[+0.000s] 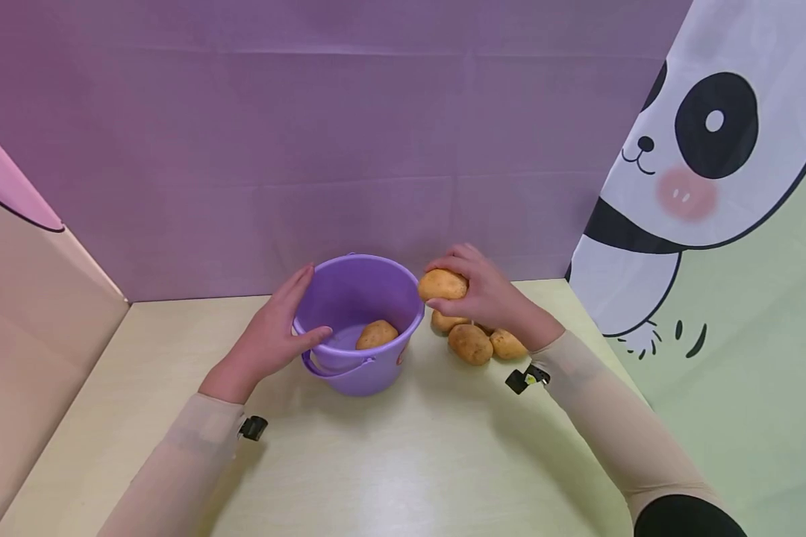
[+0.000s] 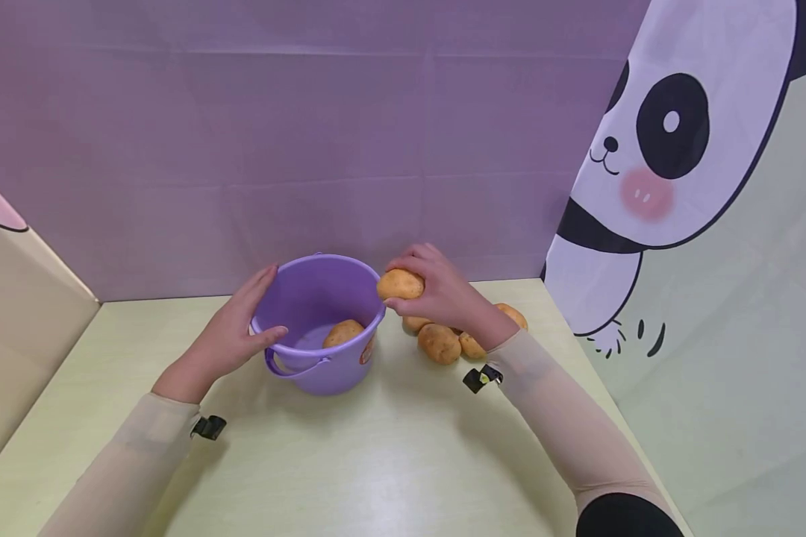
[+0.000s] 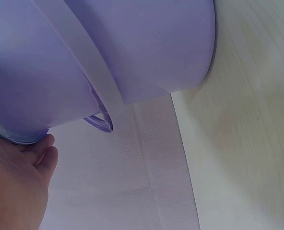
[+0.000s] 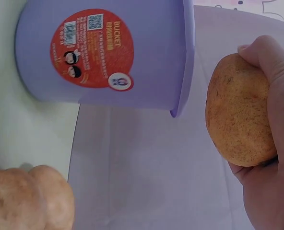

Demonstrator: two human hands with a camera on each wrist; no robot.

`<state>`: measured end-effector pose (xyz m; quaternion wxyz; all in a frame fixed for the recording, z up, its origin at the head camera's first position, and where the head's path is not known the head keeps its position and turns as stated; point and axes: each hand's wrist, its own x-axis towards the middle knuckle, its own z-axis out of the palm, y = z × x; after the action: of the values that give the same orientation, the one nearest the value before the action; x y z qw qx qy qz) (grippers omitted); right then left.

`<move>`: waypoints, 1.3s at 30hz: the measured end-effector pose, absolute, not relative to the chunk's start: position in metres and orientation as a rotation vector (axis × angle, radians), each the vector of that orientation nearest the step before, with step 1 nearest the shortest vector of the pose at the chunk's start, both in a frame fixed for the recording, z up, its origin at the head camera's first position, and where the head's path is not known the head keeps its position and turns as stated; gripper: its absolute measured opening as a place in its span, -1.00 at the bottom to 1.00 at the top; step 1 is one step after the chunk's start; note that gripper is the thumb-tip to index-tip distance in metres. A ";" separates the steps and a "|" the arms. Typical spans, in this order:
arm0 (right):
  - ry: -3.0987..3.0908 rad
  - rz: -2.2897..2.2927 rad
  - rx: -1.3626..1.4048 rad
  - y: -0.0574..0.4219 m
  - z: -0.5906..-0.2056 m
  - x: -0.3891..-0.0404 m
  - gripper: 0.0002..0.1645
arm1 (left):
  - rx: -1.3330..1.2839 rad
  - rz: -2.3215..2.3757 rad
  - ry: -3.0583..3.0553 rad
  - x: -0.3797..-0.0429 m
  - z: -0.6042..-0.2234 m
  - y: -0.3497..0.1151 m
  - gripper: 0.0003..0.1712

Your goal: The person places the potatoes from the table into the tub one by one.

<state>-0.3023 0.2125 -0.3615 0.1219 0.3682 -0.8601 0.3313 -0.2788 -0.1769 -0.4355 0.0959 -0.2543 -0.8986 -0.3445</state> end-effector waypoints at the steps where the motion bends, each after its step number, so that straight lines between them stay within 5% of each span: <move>1: -2.504 0.964 1.084 0.210 -0.360 -0.303 -0.49 | -0.753 -1.019 -2.664 -0.279 -0.435 -0.177 0.24; 39: -2.503 0.961 1.281 0.125 -0.358 -0.331 -0.46 | -0.756 -1.015 -2.671 -0.280 -0.439 -0.181 0.25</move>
<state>-0.3315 0.1254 -0.3577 0.0848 0.4294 -0.8393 0.3224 -0.2801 -0.1811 -0.4392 0.0929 -0.2547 -0.8998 -0.3418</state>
